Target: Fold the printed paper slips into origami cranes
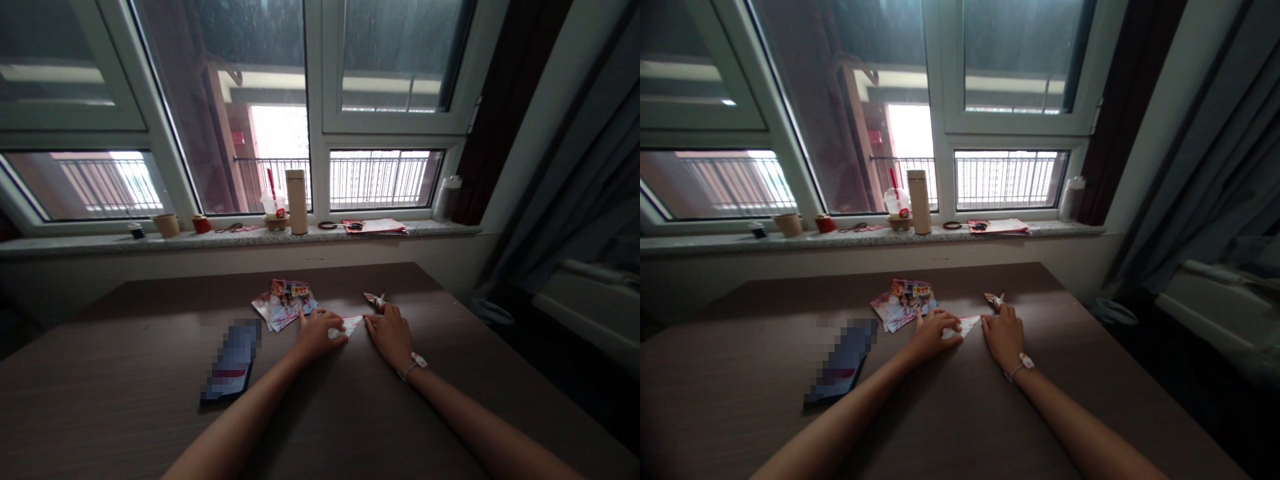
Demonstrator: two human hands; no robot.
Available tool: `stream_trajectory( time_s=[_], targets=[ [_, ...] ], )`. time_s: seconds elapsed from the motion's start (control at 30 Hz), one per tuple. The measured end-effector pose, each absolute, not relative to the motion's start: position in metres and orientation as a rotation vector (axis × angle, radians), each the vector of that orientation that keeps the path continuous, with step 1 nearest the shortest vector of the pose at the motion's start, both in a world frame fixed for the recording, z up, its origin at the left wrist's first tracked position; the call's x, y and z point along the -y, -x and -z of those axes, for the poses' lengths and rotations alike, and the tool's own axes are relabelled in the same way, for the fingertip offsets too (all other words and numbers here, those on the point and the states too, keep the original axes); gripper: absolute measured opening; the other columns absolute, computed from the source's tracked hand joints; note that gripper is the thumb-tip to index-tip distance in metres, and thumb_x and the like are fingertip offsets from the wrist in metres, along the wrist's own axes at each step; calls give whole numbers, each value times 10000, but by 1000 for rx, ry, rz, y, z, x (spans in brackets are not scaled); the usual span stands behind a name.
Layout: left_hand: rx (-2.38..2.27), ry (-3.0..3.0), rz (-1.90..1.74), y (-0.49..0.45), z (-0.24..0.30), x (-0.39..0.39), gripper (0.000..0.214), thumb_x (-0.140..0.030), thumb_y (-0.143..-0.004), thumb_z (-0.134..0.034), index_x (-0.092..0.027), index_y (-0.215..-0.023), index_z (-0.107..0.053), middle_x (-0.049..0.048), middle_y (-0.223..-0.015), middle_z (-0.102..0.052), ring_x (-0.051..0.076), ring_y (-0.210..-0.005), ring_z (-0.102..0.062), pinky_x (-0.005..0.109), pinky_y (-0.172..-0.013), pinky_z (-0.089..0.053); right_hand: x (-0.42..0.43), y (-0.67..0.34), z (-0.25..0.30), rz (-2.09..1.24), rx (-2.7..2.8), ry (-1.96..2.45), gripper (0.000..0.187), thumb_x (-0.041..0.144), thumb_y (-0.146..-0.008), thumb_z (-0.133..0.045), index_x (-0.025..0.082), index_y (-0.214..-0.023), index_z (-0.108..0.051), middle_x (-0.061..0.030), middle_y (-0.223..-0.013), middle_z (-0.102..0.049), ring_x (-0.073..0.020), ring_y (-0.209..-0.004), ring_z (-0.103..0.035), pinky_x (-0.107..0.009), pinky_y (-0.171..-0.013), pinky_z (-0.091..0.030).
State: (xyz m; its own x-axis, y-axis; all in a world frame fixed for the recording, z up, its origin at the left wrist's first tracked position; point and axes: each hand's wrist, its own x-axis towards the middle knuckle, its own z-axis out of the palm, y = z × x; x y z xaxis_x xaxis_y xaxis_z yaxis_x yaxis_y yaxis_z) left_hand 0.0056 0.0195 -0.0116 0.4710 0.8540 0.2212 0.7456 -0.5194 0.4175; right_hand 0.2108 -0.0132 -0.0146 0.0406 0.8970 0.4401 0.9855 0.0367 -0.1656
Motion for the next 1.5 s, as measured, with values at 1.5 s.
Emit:
stream_trajectory(
  time_s=[1.5],
  targets=[
    [-1334, -2460, -473, 3, 7, -26, 215, -488, -823, -652, -379, -990, -731, -47, -1259, -652, 307, -1343, -345, 650, -1137, 52, 9, -201, 8, 160, 1913, 1835, 266, 470, -826, -620, 234, -871, -734, -96, -1105, -598, -274, -1120, -484, -397, -884, -398]
  ],
)
